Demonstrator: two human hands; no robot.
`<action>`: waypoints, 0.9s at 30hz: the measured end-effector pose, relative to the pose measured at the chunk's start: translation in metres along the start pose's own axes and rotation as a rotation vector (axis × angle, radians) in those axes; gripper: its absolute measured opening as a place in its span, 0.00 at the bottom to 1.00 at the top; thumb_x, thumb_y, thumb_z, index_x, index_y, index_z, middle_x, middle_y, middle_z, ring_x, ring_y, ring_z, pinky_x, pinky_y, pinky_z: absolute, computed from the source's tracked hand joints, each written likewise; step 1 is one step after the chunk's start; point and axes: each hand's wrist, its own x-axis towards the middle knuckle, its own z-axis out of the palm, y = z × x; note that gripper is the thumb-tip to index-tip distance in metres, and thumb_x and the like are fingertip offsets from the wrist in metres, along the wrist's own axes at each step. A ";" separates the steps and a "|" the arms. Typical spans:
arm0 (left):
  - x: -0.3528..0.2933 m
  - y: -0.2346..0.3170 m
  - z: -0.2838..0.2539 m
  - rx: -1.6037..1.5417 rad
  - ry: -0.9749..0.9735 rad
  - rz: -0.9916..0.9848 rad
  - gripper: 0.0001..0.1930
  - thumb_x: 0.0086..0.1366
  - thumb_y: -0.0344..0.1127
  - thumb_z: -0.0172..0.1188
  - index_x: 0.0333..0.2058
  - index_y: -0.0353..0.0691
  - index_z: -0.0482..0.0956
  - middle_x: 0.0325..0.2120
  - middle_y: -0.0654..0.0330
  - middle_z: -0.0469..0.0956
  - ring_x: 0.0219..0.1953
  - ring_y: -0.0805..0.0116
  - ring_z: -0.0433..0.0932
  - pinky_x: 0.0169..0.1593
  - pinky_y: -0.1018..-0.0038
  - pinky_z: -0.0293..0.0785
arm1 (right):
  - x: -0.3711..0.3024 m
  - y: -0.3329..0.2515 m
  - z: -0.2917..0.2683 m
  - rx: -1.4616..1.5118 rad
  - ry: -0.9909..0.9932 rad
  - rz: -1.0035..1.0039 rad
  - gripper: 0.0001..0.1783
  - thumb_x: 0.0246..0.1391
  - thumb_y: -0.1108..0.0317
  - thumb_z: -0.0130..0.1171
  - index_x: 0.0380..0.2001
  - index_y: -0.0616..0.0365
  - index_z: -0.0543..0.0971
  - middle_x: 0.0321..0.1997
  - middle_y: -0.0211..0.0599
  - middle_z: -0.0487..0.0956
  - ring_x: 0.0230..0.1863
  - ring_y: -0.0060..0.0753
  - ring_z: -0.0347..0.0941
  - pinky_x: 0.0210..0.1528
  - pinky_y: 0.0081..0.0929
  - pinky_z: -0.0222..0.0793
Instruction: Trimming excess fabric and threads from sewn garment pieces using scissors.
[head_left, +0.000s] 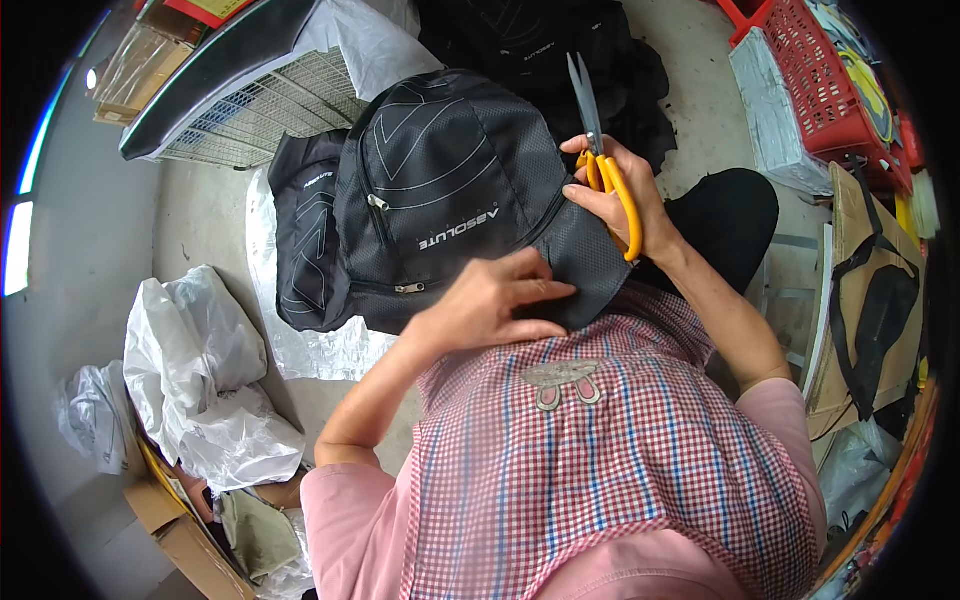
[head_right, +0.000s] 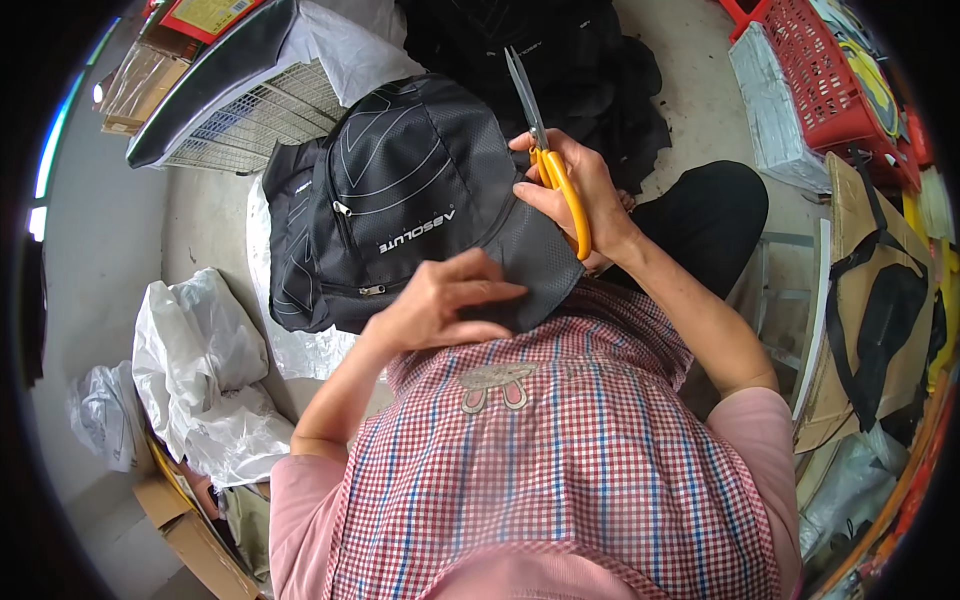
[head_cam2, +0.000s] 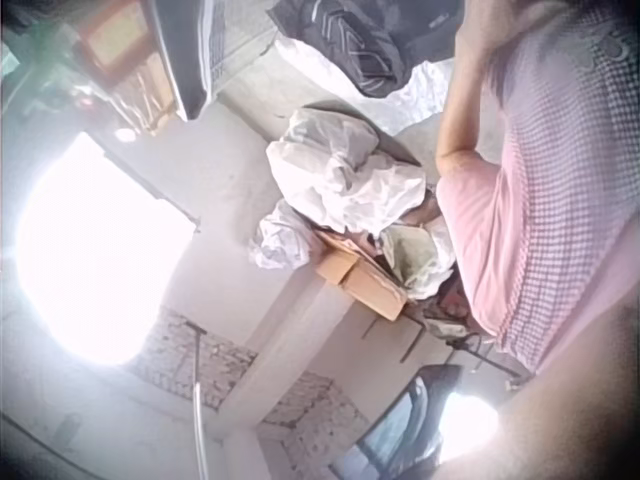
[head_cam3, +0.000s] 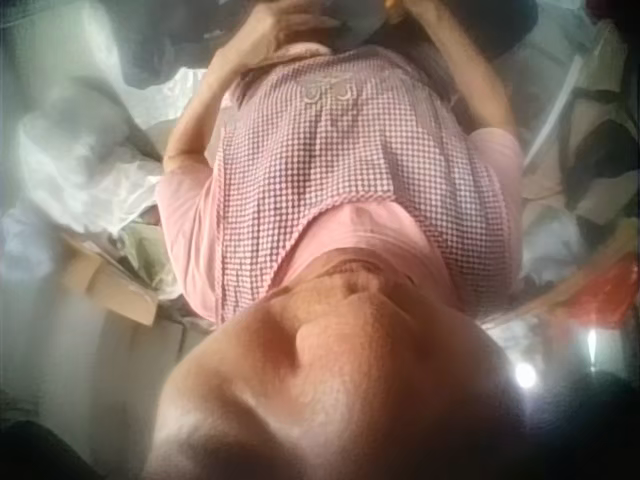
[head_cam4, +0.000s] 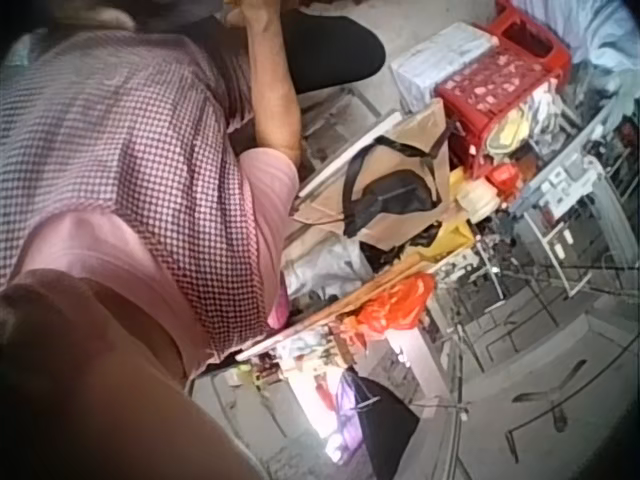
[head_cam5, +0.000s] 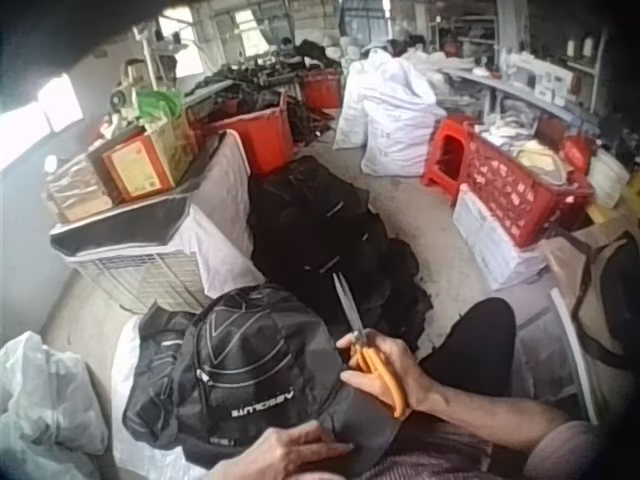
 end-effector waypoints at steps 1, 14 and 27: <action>0.004 -0.001 -0.011 0.022 0.134 0.057 0.21 0.54 0.43 0.67 0.44 0.41 0.79 0.35 0.60 0.72 0.28 0.71 0.73 0.26 0.80 0.70 | 0.000 -0.001 0.002 0.001 -0.011 -0.003 0.22 0.45 0.78 0.63 0.46 0.56 0.74 0.30 0.30 0.72 0.28 0.18 0.66 0.32 0.13 0.63; 0.078 -0.006 -0.071 0.074 0.305 -0.176 0.14 0.47 0.35 0.73 0.31 0.37 0.80 0.25 0.65 0.75 0.21 0.77 0.66 0.26 0.81 0.64 | -0.003 -0.030 0.003 0.046 -0.020 -0.190 0.25 0.43 0.78 0.64 0.48 0.56 0.73 0.37 0.29 0.73 0.32 0.19 0.67 0.36 0.14 0.64; 0.077 -0.018 -0.091 -0.340 0.110 -0.299 0.10 0.48 0.30 0.73 0.19 0.37 0.79 0.16 0.71 0.68 0.17 0.82 0.58 0.23 0.83 0.56 | -0.019 -0.025 -0.051 -0.574 -0.262 -0.304 0.33 0.40 0.69 0.71 0.52 0.60 0.72 0.31 0.31 0.69 0.26 0.25 0.62 0.29 0.21 0.60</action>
